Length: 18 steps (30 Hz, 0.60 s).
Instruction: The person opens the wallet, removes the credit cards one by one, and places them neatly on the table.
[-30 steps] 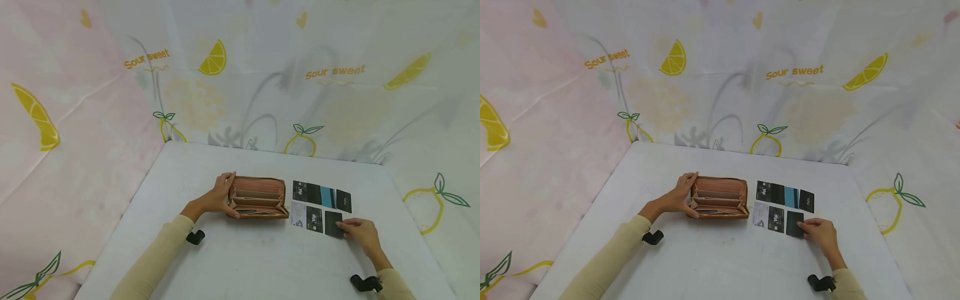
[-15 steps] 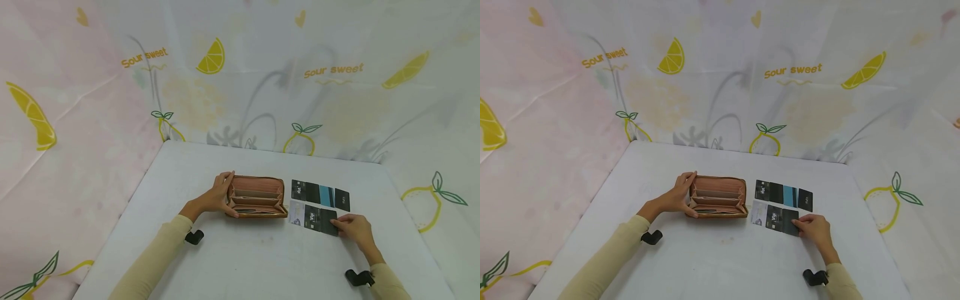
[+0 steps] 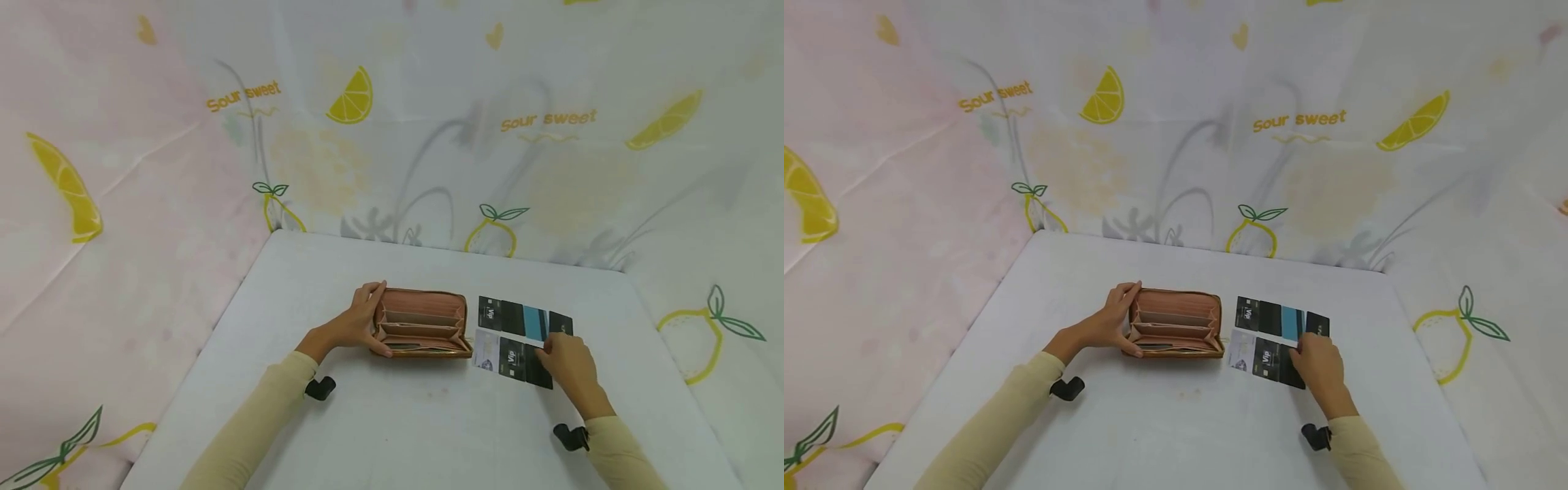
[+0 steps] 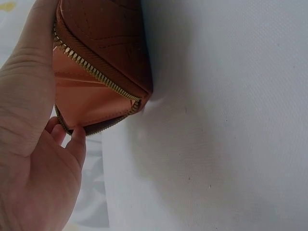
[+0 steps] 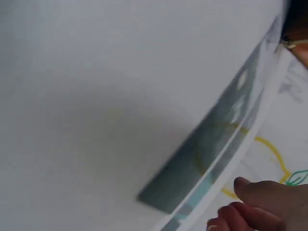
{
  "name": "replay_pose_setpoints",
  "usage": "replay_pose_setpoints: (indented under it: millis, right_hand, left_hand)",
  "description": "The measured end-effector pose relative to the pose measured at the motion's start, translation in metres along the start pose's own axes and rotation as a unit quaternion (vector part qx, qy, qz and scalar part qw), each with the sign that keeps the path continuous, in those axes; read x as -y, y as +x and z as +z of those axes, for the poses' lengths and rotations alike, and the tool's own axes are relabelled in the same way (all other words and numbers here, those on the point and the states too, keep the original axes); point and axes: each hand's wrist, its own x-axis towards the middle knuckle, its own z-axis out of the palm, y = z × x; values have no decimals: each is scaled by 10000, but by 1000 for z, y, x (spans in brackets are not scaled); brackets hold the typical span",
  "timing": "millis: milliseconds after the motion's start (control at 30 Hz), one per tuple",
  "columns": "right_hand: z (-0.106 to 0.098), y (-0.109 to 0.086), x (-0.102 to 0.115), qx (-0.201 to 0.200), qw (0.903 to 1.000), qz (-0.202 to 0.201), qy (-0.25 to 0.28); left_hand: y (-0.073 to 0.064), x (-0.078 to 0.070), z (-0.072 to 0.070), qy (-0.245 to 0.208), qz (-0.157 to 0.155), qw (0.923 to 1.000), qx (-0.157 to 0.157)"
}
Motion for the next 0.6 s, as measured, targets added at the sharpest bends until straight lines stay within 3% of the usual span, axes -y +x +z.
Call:
replay_pose_setpoints:
  millis: [67,100,167,233,267,333,433,600]
  right_hand:
    - [3,3,17,-468,9955,-814,85]
    - [6,5,26,-692,9883,-1350,163]
    - [13,9,46,-1039,9629,-2471,305]
    - [21,12,64,-1251,9298,-3430,459]
    - [25,13,73,-1301,9151,-3776,550]
    - [31,14,88,-1344,8979,-4125,747]
    - [37,16,105,-1304,8901,-4256,981]
    - [39,14,124,-577,9007,-4200,950]
  left_hand:
    - [0,0,1,-19,13,10000,-22]
    - [-1,0,2,-24,21,10000,-46]
    - [-2,0,1,4,6,10000,-88]
    - [-2,1,1,20,-5,9999,-103]
    - [-2,1,1,28,-3,9999,-106]
    - [-1,1,2,47,15,9999,-120]
    - [0,0,2,10,29,9999,-144]
    - [-1,-4,1,-4,-81,10000,4]
